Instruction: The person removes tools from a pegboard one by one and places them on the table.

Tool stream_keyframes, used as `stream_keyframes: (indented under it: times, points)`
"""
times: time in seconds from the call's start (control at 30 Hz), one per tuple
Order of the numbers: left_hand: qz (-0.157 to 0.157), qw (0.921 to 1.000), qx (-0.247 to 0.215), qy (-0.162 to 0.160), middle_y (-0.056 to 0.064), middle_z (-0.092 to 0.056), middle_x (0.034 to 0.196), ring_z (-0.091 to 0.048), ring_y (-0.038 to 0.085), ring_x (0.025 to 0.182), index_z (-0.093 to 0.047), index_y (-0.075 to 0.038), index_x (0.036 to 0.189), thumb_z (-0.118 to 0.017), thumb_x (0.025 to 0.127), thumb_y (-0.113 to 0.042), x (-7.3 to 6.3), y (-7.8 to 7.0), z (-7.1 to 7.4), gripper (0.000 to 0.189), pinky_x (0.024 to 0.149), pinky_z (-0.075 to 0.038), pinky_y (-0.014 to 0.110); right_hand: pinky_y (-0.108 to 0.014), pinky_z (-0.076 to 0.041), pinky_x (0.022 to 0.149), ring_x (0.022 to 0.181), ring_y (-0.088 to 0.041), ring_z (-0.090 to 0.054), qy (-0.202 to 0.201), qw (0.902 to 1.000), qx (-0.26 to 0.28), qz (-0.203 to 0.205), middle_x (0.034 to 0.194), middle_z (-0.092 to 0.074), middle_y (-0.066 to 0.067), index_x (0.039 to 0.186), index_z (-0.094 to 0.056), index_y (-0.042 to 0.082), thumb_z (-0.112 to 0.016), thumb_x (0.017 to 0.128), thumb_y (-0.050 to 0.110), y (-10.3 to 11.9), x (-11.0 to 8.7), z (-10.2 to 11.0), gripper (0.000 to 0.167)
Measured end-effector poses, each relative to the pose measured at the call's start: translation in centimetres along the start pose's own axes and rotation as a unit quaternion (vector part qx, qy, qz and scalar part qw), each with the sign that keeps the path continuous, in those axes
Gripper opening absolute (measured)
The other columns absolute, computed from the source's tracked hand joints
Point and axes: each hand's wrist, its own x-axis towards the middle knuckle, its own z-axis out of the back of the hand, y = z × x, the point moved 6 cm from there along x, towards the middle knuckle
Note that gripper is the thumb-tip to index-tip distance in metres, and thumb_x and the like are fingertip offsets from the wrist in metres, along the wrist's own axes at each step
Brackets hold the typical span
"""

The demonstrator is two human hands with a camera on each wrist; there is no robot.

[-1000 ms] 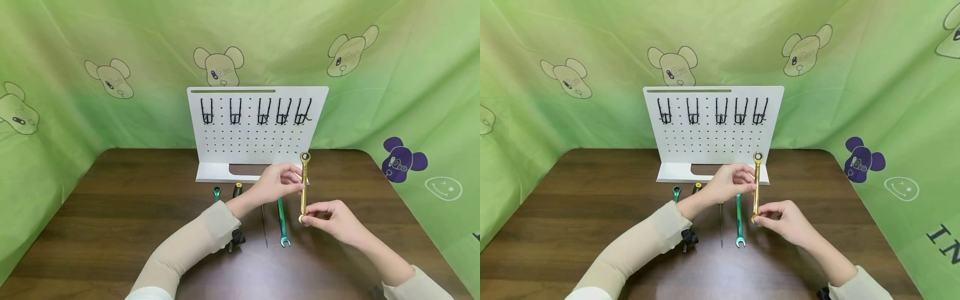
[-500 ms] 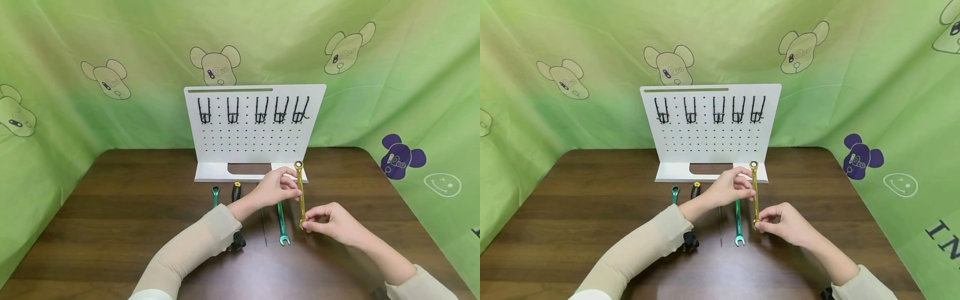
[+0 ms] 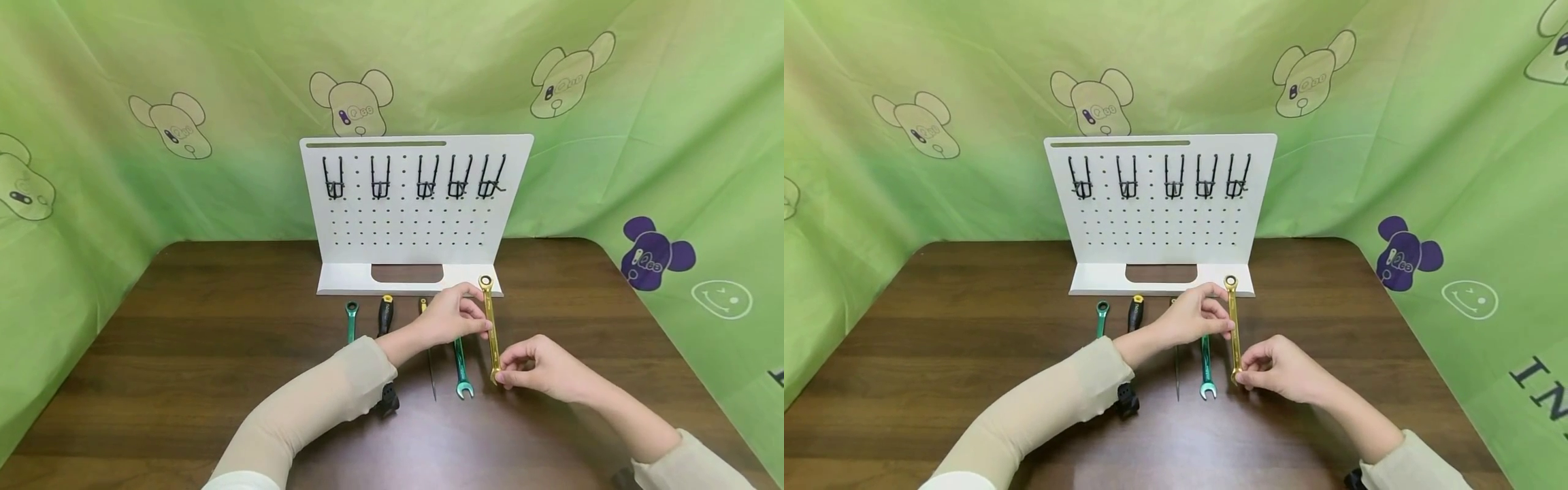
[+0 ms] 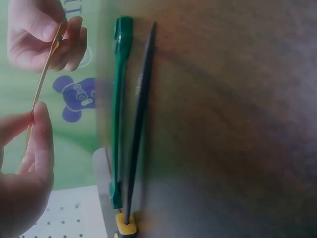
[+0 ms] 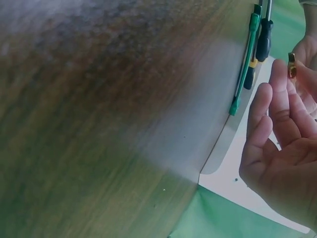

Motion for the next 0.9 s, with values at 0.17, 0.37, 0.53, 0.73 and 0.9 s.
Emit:
stream_keyframes:
  times: [0.17, 0.37, 0.53, 0.73, 0.9]
  points:
    - [0.013, 0.9999, -0.008, 0.006, 0.023, -0.074, 0.088, -0.075, 0.031, 0.077, -0.052, 0.002, 0.116, -0.072, 0.087, 0.003, 0.0, 0.7, -0.1, 0.035, 0.064, -0.051, 0.014, -0.020, -0.048, 0.057, 0.065, 0.003, -0.058, 0.014, 0.9999, 0.002, 0.005, 0.067, -0.069, -0.011, 0.085, -0.071, 0.002, -0.068, 0.091, 0.006, -0.2, 0.0, -0.3, 0.009]
    - [0.030, 0.9992, -0.026, 0.007, 0.027, -0.072, 0.088, -0.074, 0.036, 0.077, -0.053, 0.004, 0.114, -0.071, 0.086, 0.006, 0.3, 1.6, -0.1, 0.034, 0.062, -0.050, 0.015, -0.019, -0.044, 0.053, 0.061, 0.004, -0.053, 0.025, 0.9997, 0.003, 0.006, 0.065, -0.067, -0.014, 0.083, -0.070, 0.002, -0.067, 0.092, 0.006, -0.4, 0.2, -0.4, 0.010]
    - [0.051, 0.9986, 0.011, 0.012, 0.019, -0.075, 0.085, -0.073, 0.019, 0.067, -0.053, 0.001, 0.114, -0.072, 0.086, 0.004, 0.3, 2.1, -0.2, 0.033, 0.060, -0.048, 0.015, -0.018, -0.039, 0.049, 0.058, 0.006, -0.046, 0.041, 0.9991, 0.010, 0.001, 0.063, -0.064, -0.016, 0.082, -0.070, 0.002, -0.067, 0.091, 0.006, -0.8, 0.3, -0.9, 0.011]
    - [0.065, 0.9975, 0.021, 0.017, 0.017, -0.075, 0.082, -0.071, 0.013, 0.062, -0.052, -0.001, 0.111, -0.073, 0.086, 0.002, 0.4, 2.5, -0.5, 0.033, 0.060, -0.048, 0.015, -0.018, -0.037, 0.048, 0.058, 0.006, -0.045, 0.062, 0.9978, 0.022, 0.004, 0.063, -0.063, -0.018, 0.082, -0.068, -0.002, -0.065, 0.092, 0.004, -1.1, 0.2, -1.1, 0.012]
    - [0.081, 0.9965, 0.017, 0.011, 0.017, -0.075, 0.082, -0.069, 0.012, 0.060, -0.052, -0.002, 0.108, -0.074, 0.085, 0.002, 0.6, 3.1, -0.6, 0.032, 0.058, -0.048, 0.015, -0.019, -0.040, 0.050, 0.060, 0.004, -0.048, 0.074, 0.9966, 0.035, 0.013, 0.063, -0.059, -0.020, 0.083, -0.065, -0.004, -0.061, 0.094, 0.002, -1.4, 0.2, -1.1, 0.013]
